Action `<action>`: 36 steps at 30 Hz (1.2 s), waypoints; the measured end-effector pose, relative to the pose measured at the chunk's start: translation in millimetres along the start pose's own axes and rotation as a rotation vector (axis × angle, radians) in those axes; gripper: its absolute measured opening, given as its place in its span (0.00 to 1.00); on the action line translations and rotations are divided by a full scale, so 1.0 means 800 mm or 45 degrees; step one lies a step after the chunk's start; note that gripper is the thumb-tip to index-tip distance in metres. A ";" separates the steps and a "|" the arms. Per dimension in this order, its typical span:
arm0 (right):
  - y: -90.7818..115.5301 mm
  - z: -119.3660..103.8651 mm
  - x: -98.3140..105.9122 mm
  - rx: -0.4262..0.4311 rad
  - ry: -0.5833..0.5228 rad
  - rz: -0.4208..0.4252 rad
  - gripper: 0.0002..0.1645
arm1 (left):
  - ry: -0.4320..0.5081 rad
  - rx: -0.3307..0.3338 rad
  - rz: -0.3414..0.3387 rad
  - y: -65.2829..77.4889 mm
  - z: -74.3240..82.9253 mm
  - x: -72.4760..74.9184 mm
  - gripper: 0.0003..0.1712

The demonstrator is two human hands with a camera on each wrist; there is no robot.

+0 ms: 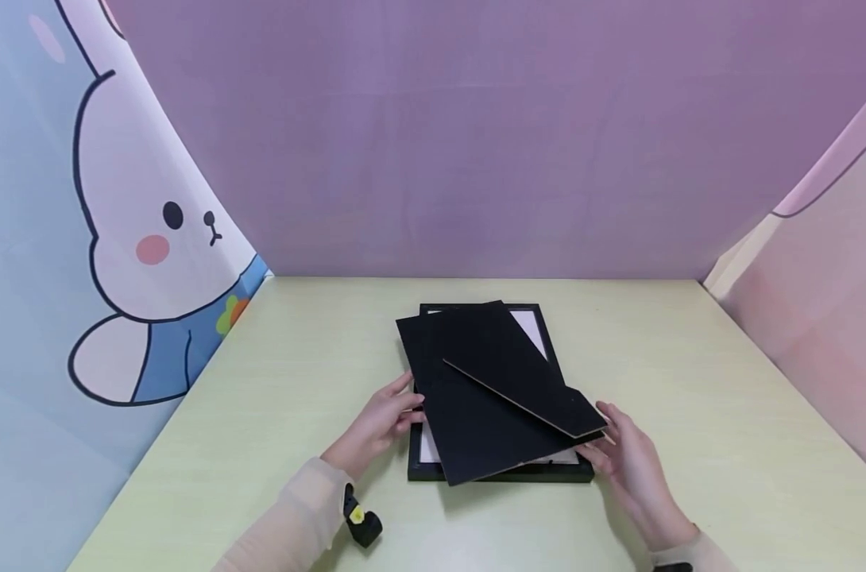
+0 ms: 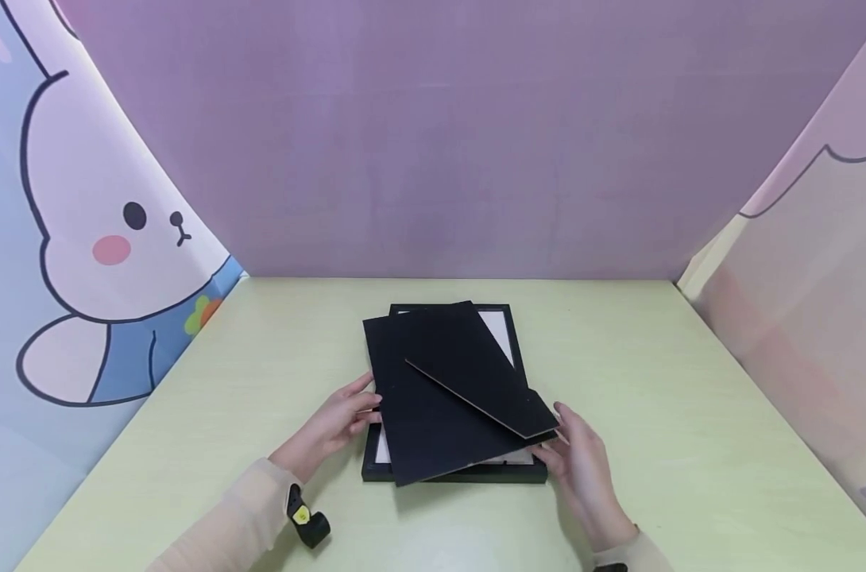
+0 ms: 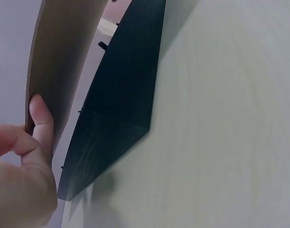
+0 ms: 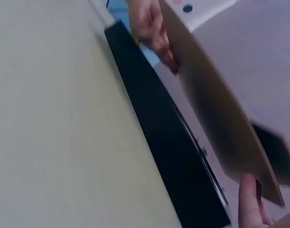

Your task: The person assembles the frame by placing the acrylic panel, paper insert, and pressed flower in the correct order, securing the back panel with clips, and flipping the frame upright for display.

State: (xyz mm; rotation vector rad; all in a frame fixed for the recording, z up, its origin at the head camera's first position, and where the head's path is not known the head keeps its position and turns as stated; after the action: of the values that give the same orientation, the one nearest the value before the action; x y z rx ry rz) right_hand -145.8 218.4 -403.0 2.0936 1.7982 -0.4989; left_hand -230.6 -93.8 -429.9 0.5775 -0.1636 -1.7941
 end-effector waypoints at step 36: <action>-0.013 0.002 0.007 -0.140 0.299 -0.238 0.14 | -0.229 0.038 0.043 -0.013 0.011 0.003 0.31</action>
State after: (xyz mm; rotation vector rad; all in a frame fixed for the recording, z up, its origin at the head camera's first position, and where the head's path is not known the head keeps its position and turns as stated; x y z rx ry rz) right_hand -155.5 224.2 -407.9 1.9892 2.1142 -0.1994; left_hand -244.2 -94.0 -427.0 0.4317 -0.3219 -1.8123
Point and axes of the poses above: each hand's wrist, its own y-axis away from the middle knuckle, its own x-axis out of the back of the hand, z = x × y, the point moved 4 cm from there along -y, towards the middle knuckle, and after that the axes turned 8 degrees about x, right-handed, at the moved point
